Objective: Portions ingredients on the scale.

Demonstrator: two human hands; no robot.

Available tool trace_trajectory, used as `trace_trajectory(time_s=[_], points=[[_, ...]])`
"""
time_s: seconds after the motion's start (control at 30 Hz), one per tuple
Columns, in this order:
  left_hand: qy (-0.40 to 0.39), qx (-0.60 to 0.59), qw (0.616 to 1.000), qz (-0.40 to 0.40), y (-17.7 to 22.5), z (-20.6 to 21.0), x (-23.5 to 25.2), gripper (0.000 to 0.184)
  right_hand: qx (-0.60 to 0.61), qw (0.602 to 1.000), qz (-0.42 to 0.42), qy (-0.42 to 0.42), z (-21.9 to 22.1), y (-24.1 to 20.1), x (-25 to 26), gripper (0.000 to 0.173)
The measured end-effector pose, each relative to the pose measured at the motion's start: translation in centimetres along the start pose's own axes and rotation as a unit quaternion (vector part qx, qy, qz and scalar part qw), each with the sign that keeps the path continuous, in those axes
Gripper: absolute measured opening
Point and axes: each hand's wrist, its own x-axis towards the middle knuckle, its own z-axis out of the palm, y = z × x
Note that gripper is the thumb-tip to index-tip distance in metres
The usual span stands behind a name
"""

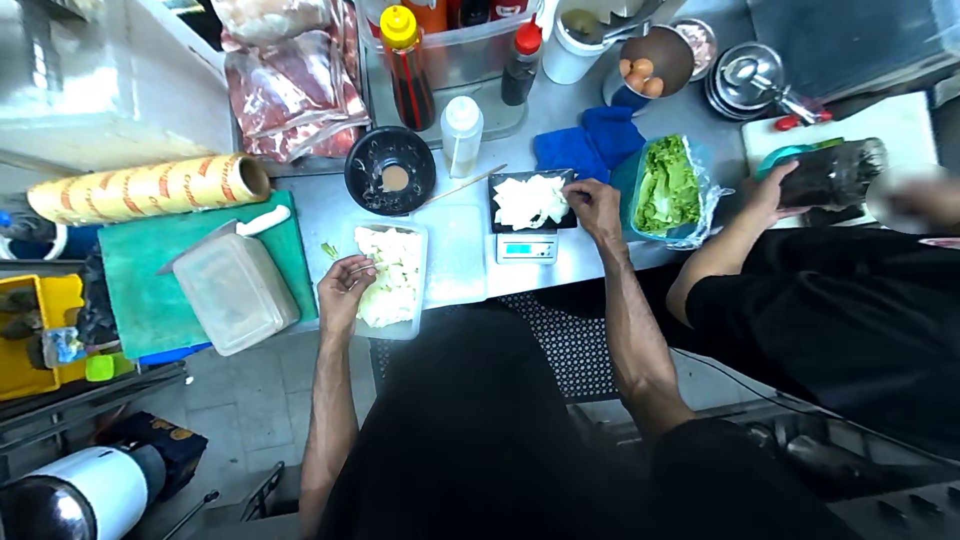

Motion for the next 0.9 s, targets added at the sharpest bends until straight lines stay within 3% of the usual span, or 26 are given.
trace_trajectory(time_s=[0.1,0.2,0.3,0.57,0.73,0.9], points=[[0.004,-0.005,1.000,0.002,0.1,0.2,0.0,0.037,-0.002,1.000,0.002,0.012,0.5,0.8,-0.1,0.023],[0.004,-0.007,1.000,0.004,0.0,0.1,0.0,0.036,0.004,0.997,0.070,0.035,0.5,0.9,0.0,0.031],[0.005,-0.004,1.000,0.003,0.0,-0.1,-0.1,0.035,0.008,0.993,0.114,0.004,0.4,1.0,0.2,0.036],[0.010,-0.011,1.000,0.003,0.3,-0.3,-0.3,0.034,-0.008,0.994,0.096,0.042,1.5,1.2,0.5,0.035],[0.031,-0.022,0.999,0.005,0.2,-1.0,-0.7,0.031,0.079,0.987,0.125,0.057,0.6,1.3,0.1,0.027],[-0.069,0.076,0.995,0.014,0.8,0.2,-0.6,0.029,0.113,0.980,0.149,0.072,0.8,1.2,-0.2,0.027]])
